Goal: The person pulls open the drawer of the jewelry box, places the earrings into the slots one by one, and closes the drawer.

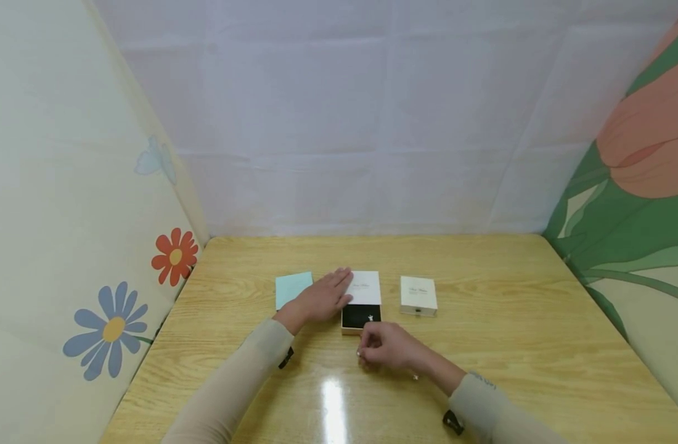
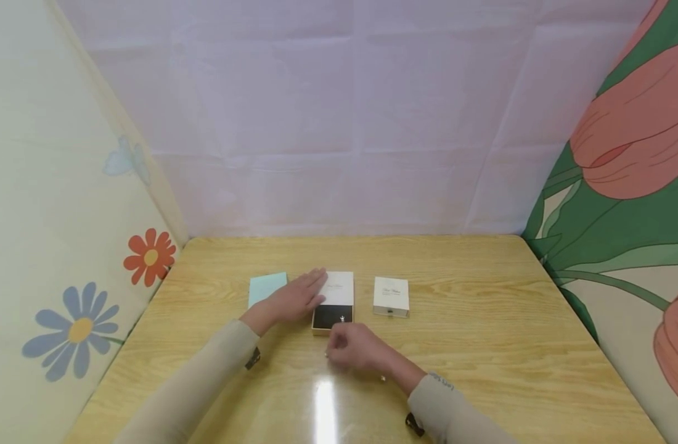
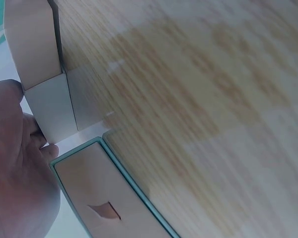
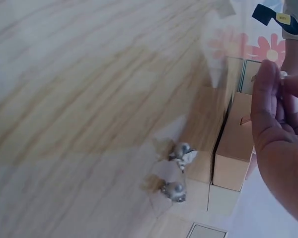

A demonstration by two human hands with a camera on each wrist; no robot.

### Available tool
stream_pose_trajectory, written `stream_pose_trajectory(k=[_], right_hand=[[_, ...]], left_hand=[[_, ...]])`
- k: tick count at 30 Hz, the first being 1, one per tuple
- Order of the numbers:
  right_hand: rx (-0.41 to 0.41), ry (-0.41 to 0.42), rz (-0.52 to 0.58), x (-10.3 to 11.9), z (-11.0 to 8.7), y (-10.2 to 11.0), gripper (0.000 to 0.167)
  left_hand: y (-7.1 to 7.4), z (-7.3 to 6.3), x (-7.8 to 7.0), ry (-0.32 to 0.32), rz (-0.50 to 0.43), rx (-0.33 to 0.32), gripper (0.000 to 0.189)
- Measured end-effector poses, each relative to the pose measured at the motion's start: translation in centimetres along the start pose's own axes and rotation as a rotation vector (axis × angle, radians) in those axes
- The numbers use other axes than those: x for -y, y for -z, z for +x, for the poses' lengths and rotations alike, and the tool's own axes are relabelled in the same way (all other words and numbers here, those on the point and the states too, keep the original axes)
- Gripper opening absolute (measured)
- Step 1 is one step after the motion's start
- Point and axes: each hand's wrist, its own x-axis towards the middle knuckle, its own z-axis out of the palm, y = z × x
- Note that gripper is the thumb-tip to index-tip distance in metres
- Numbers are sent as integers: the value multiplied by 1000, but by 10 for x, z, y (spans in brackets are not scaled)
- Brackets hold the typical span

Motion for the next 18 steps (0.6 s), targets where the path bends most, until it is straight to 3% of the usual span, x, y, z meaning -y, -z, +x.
stream_pose_trajectory(k=[9,18], right_hand=[[-31,-16,178,2,3,3,14],[-41,-43,206,0,4,5,18]], left_hand=[[-3,2,2,4,2,-1,65],[-3,2,2,8,10,-1,64]])
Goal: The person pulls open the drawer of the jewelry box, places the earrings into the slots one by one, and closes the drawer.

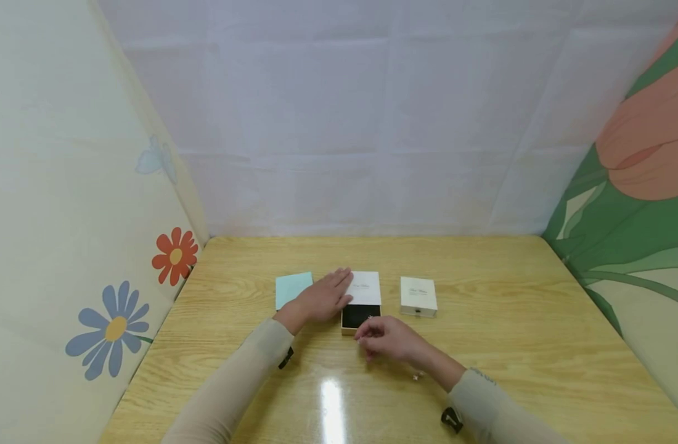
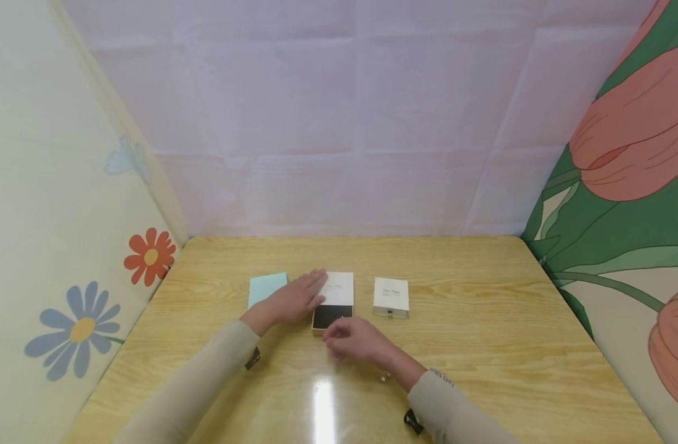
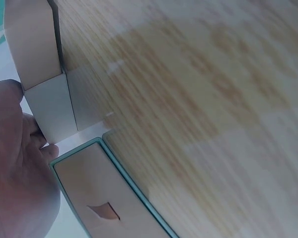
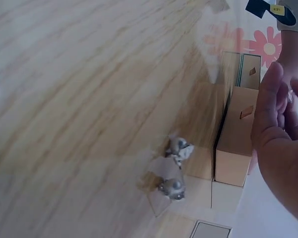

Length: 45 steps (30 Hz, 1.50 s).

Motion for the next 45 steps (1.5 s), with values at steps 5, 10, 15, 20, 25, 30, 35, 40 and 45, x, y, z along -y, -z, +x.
stream_pose_trajectory(k=[5,10,15,20,25,30,35,40,45], right_hand=[[-18,9,19,0,1,-2,22],[-26,28,-2,1,2,-2,21],[-36,12,17,6,2,-1,24],[-64,-13,10,9,3,0,24],[-104,-26,-52,9,3,2,24],[-150,-2,-114,10,4,3,27],[-200,29,-127,11,7,4,26],[-230,39,-122,13,9,4,25],[-238,41,-142,12,12,4,23]], left_hand=[[2,-1,-1,-4,5,1,64],[1,-1,-1,-1,2,3,64],[1,-1,-1,0,-9,0,64],[1,-1,-1,3,-1,2,64],[1,0,-1,12,8,8,65],[0,0,-1,14,3,11,66],[0,0,-1,17,-8,12,66],[-1,2,-1,16,-3,10,65],[-1,2,0,12,2,9,65]])
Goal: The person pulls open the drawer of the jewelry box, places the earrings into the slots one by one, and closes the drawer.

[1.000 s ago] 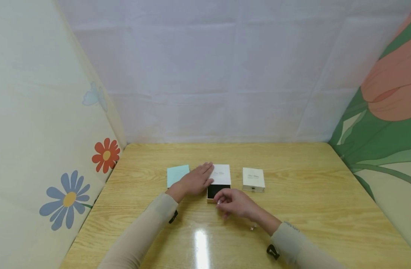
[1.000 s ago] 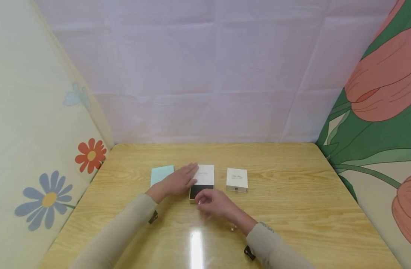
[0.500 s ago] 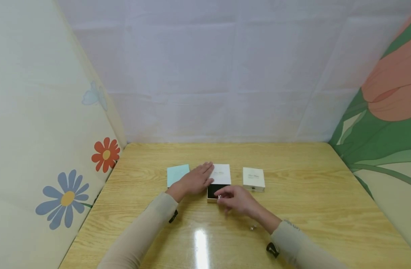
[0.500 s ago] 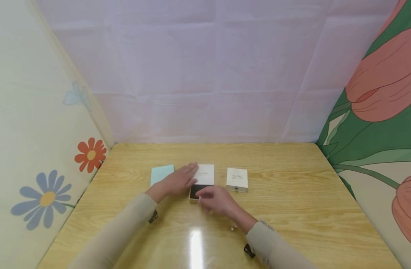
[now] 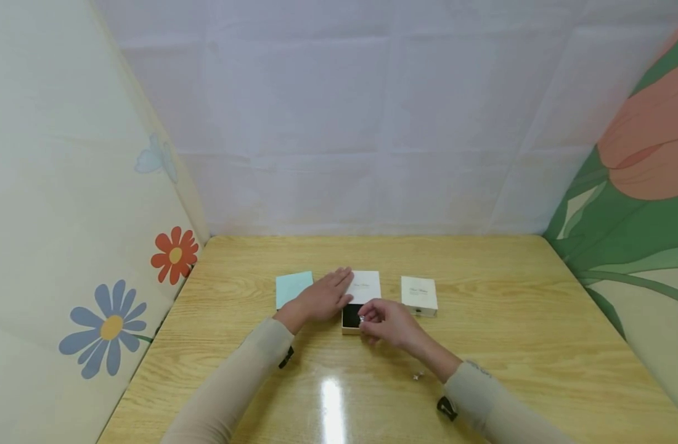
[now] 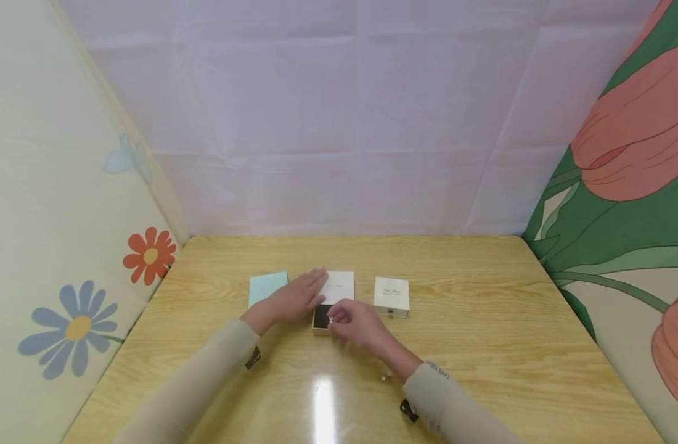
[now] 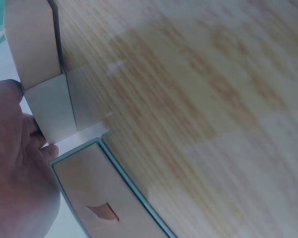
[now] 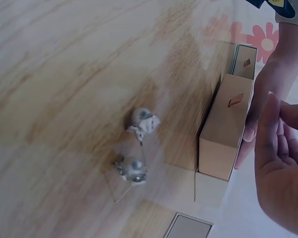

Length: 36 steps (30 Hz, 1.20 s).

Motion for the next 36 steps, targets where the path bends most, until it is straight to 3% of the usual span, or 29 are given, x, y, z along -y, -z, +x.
stream_pose_trajectory(k=[4,8,13,23,36], right_hand=[[-15,22,-53,0,2,-2,20],[-56,60,-192,0,5,-4,16],[-83,48,-326,3,10,-7,12],[-95,39,-420,2,18,-10,8],[-85,39,-442,-3,25,-12,8]], left_hand=[[1,-1,0,-1,-3,1,65],[0,-1,0,-2,-1,0,65],[0,-1,0,-9,-5,-7,65],[1,-2,-1,-21,-13,-17,64],[1,-2,-1,-25,-18,-20,64]])
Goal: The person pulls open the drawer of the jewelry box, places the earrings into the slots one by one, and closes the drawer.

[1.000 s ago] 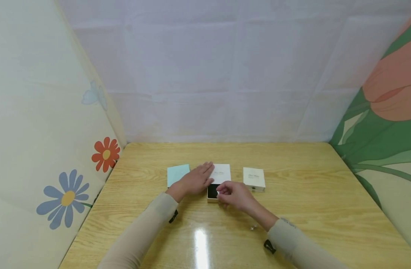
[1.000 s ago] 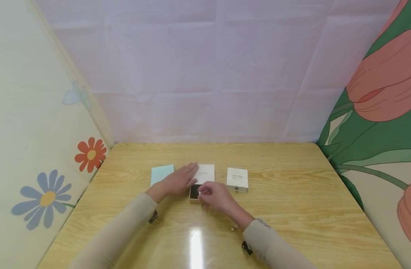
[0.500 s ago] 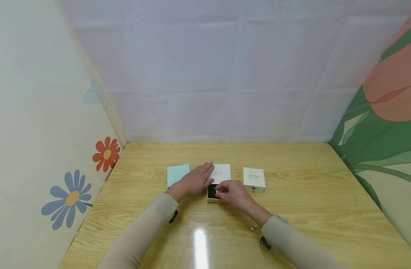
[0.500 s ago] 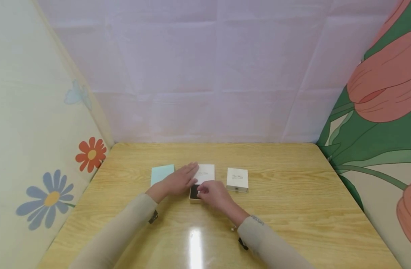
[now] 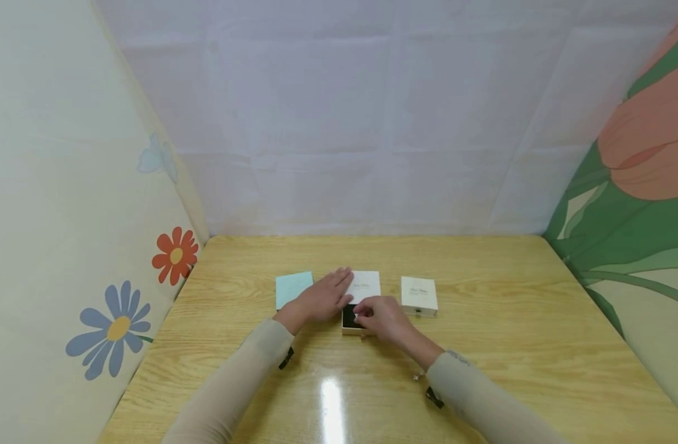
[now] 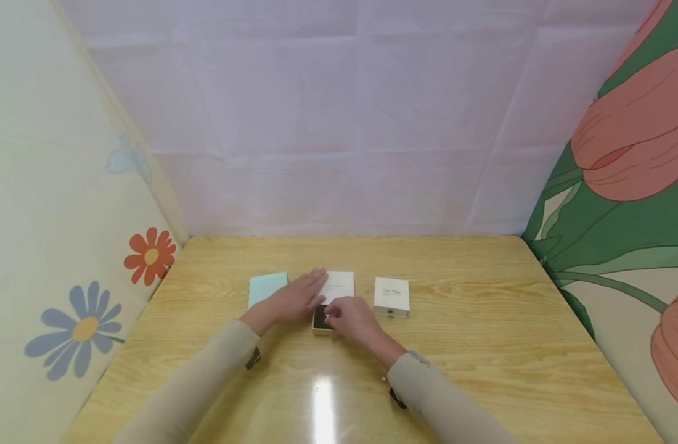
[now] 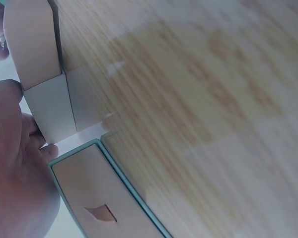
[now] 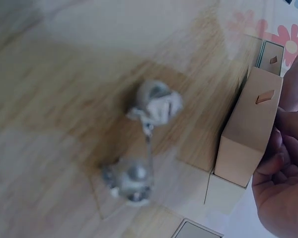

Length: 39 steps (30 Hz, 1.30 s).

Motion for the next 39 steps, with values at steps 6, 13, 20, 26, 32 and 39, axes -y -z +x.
stream_pose_trajectory(k=[6,13,20,26,32,39], right_hand=[[2,-1,-12,2,1,-1,8],[18,-25,-35,4,2,-2,10],[29,-43,-93,4,6,-5,11],[24,-37,-128,6,7,-4,10],[39,-37,-137,7,7,-3,12],[47,-29,-150,6,8,-4,13]], left_hand=[[1,0,-1,-1,-10,3,64],[1,0,-1,0,-14,5,64],[1,0,-1,1,-8,7,64],[2,-2,-2,6,-20,4,63],[5,-3,-4,9,-20,11,64],[5,-3,-4,9,-19,11,64]])
